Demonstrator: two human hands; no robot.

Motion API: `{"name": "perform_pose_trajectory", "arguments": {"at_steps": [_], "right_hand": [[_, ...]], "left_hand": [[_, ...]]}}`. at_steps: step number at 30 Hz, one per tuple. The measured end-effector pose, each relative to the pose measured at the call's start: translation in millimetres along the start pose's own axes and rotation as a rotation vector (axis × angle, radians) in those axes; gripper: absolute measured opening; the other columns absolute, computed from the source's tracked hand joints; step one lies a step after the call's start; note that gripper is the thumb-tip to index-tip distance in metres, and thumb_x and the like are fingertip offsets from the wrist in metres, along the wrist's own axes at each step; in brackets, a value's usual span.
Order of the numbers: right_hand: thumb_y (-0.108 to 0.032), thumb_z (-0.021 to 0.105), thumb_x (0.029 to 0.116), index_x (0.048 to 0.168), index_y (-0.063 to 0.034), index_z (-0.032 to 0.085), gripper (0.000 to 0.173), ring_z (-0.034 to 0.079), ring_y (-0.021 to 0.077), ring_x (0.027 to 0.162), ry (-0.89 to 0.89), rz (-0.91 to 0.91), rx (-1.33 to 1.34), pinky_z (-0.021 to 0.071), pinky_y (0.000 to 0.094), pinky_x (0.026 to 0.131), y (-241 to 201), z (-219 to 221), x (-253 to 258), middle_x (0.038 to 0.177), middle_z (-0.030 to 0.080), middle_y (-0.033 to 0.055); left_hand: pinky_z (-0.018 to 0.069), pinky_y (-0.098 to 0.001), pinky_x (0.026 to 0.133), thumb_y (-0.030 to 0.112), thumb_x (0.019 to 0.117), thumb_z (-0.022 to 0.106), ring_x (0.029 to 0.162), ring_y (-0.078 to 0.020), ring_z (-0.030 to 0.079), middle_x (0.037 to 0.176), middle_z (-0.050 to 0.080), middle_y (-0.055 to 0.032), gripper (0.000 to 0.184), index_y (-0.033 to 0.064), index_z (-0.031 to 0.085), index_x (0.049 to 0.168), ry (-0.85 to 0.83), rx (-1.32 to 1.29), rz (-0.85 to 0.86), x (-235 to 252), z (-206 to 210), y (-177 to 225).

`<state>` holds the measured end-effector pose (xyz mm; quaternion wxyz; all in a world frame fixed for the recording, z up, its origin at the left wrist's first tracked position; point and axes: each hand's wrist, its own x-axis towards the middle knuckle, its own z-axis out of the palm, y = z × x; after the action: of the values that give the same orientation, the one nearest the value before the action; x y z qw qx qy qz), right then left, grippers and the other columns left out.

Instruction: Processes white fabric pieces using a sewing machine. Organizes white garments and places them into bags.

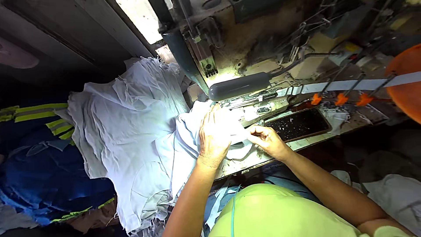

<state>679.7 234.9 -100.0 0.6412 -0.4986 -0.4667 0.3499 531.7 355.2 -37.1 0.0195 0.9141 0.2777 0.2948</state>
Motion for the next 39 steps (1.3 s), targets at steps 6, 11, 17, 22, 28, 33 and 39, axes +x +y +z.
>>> {"name": "perform_pose_trajectory", "arguments": {"at_steps": [6,11,17,22,28,33,39], "right_hand": [[-0.001,0.055,0.0980,0.094,-0.0041,0.064,0.011,0.056,-0.0055,0.064,-0.034,0.050,0.097,0.0480,0.0126,0.061,-7,16,10,0.075,0.063,-0.0095],[-0.001,0.054,0.0994,0.089,-0.0042,0.067,0.017,0.059,-0.0026,0.062,0.053,0.121,0.159,0.0502,0.0143,0.060,-18,30,25,0.071,0.064,-0.0082],[0.000,0.051,0.1014,0.087,-0.0026,0.066,0.021,0.062,0.0004,0.063,0.133,0.179,0.276,0.0528,0.0162,0.062,-24,41,29,0.072,0.066,-0.0052],[-0.005,0.054,0.0999,0.098,0.0063,0.070,0.019,0.067,0.0053,0.080,0.183,-0.150,-0.095,0.0551,0.0199,0.073,-3,36,7,0.090,0.072,0.0080],[-0.003,0.061,0.0967,0.112,0.0001,0.072,0.019,0.068,0.0330,0.113,0.006,-0.334,-1.007,0.0522,0.0459,0.103,23,27,-31,0.112,0.071,0.0164],[0.002,0.060,0.0929,0.090,-0.0016,0.071,0.012,0.068,0.0293,0.094,-0.030,-0.443,-1.186,0.0556,0.0392,0.078,26,30,-33,0.092,0.069,0.0126],[-0.008,0.046,0.1066,0.105,0.0118,0.066,0.029,0.066,0.0202,0.070,-0.282,-0.088,-0.373,0.0560,0.0342,0.070,-32,10,-17,0.082,0.067,0.0176]], "left_hand": [[0.0513,-0.0556,0.094,0.007,0.0967,0.061,0.110,-0.0391,0.065,0.117,0.064,-0.0262,0.026,-0.0075,0.062,0.118,-0.278,-0.130,0.016,45,-28,-31],[0.0468,-0.0578,0.102,0.007,0.1045,0.050,0.115,-0.0436,0.064,0.116,0.067,-0.0303,0.026,-0.0102,0.066,0.116,-0.259,-0.089,0.079,75,-21,-49],[0.0480,-0.0613,0.098,0.015,0.0993,0.060,0.110,-0.0482,0.066,0.110,0.068,-0.0331,0.030,-0.0118,0.067,0.110,-0.047,-0.055,0.027,92,-3,-62],[0.0368,-0.0676,0.108,0.034,0.0930,0.070,0.128,-0.0482,0.053,0.130,0.061,-0.0303,0.051,-0.0032,0.063,0.128,-0.195,0.154,-0.214,109,0,-92],[0.0441,-0.0601,0.104,0.015,0.0957,0.063,0.118,-0.0470,0.061,0.119,0.063,-0.0374,0.039,-0.0162,0.062,0.119,-0.085,-0.104,-0.138,98,-28,-96],[0.0527,-0.0437,0.066,0.012,0.0914,0.056,0.071,-0.0245,0.064,0.089,0.068,-0.0227,0.032,-0.0113,0.063,0.112,-0.290,-0.171,0.060,62,-84,-67],[0.0501,-0.0373,0.060,0.010,0.0904,0.056,0.063,-0.0163,0.059,0.075,0.064,-0.0103,0.022,-0.0058,0.068,0.101,-0.354,-0.215,0.012,41,-79,-48]]}}
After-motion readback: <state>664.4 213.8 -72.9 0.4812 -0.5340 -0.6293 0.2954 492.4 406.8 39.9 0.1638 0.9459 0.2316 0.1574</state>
